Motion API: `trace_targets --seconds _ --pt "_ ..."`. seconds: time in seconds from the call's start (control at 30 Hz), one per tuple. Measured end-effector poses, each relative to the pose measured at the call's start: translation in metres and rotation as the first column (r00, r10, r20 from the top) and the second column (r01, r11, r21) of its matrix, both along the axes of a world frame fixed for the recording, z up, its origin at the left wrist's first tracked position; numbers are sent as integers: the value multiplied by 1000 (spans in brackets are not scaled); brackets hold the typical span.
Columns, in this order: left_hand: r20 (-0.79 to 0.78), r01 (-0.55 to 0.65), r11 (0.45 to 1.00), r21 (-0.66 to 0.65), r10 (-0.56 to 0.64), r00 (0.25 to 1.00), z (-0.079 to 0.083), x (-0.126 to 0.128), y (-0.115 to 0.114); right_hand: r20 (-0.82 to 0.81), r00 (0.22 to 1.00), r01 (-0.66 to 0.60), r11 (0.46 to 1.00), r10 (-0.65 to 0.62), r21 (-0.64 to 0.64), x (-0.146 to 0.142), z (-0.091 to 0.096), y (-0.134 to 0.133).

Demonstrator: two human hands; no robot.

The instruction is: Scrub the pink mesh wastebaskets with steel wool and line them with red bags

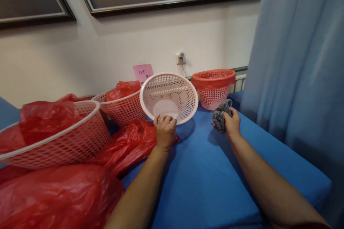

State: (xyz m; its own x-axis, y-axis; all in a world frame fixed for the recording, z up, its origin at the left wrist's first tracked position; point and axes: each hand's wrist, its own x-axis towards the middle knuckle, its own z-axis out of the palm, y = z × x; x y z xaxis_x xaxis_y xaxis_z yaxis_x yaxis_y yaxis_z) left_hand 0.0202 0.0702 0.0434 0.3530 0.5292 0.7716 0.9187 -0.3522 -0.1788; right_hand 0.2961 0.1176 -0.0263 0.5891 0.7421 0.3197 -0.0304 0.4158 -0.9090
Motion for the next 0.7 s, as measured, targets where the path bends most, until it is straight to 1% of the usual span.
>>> trace_targets --seconds 0.03,0.07,0.1,0.13,0.17,0.2,0.23,0.27,0.3,0.33,0.37,0.4,0.43,0.47,0.5,0.53,0.57,0.63,0.7 --pt "5 -4 1000 -12 4 1000 -10 -2 -2 72 997 28 999 -30 37 -2 4 -5" --pt "8 -1 1000 -24 1 1000 -19 -3 -4 171 984 27 995 -42 91 -8 6 -12" --pt "6 9 999 -40 -8 1000 -26 -3 -7 280 959 -9 988 -35 152 -16 8 -18" --pt "1 24 998 -62 -24 1000 -32 -3 -11 412 911 -78 975 -14 206 -27 7 -25" --pt "-5 44 995 -87 -44 999 -38 -2 -15 543 840 -170 957 17 234 -38 5 -31" --pt "-11 64 992 -112 -65 998 -43 -2 -20 654 754 -262 939 56 221 -50 2 -36" --pt "-25 79 988 -135 -83 996 -47 -2 -25 736 669 -333 928 109 166 -61 -3 -40" --pt "-33 105 980 -169 -113 993 -50 -3 -31 793 583 -373 925 174 71 -71 -10 -42" --pt "-11 153 962 -226 -160 987 -53 -6 -36 827 505 -380 924 246 -43 -79 -16 -43" --pt "83 223 931 -289 -208 975 -57 -10 -42 838 446 -360 920 314 -153 -85 -23 -44" --pt "239 303 893 -332 -231 943 -60 -16 -47 834 410 -328 913 370 -244 -88 -28 -43" --pt "422 375 862 -342 -215 880 -63 -22 -50 824 391 -299 903 410 -307 -90 -33 -43" --pt "594 419 850 -319 -165 787 -67 -29 -53 816 382 -281 896 433 -344 -90 -36 -42" --pt "724 422 862 -282 -97 683 -71 -35 -53 813 378 -272 892 444 -361 -90 -38 -42" --pt "801 388 887 -251 -34 597 -75 -39 -52 812 371 -270 889 451 -370 -88 -39 -43" --pt "842 353 905 -238 11 539 -80 -41 -49 812 356 -273 882 463 -384 -86 -38 -44" --pt "864 344 907 -243 41 502 -85 -41 -44 811 336 -285 873 478 -396 -84 -37 -46" --pt "903 399 877 -266 81 423 -95 -33 -32 812 291 -347 846 507 -404 -82 -32 -50" --pt "922 488 825 -286 99 375 -103 -19 -20 816 250 -451 808 521 -378 -84 -28 -54"
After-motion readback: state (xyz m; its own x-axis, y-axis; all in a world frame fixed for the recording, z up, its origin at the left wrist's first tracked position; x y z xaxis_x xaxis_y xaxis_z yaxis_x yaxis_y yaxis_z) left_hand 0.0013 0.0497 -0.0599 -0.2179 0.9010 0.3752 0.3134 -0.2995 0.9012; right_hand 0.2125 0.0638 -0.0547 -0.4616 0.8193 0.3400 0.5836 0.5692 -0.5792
